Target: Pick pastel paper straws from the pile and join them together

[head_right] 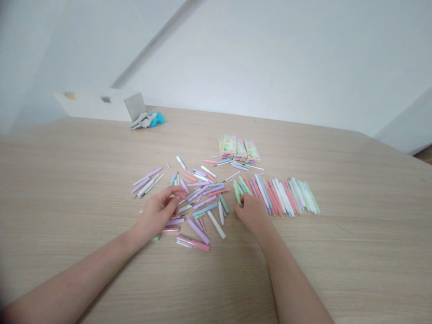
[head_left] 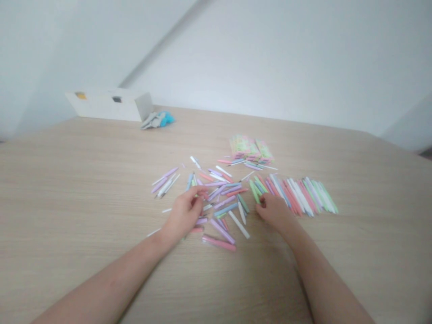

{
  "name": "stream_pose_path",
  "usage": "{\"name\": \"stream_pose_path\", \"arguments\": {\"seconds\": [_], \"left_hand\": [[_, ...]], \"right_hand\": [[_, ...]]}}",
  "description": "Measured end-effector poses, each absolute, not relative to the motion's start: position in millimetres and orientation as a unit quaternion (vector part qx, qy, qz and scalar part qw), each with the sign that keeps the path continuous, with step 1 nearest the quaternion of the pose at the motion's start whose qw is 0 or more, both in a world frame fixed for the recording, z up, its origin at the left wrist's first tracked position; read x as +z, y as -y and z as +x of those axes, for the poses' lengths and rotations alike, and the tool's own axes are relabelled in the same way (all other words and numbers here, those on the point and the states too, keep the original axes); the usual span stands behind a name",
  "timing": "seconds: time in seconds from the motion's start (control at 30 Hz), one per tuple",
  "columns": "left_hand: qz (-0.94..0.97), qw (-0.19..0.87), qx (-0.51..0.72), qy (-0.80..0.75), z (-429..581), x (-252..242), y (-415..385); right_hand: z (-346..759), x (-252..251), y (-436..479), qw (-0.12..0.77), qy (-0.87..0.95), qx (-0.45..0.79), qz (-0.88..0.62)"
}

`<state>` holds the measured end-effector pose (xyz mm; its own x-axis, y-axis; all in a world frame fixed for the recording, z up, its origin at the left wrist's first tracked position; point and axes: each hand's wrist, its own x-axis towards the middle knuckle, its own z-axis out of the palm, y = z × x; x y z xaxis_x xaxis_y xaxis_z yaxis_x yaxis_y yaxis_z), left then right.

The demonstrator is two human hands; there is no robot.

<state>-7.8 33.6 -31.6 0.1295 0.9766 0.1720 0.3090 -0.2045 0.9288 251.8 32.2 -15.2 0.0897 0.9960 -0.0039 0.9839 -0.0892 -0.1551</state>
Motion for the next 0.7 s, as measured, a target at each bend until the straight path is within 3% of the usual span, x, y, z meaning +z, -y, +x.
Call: {"name": "stream_pose_path", "arguments": {"seconds": [0.7], "left_hand": [[0.654,0.354,0.422,-0.519,-9.9,-31.3,-36.2]], "right_hand": [[258.3,-24.0,-36.5,0.038,0.649,0.01,-0.76]]}}
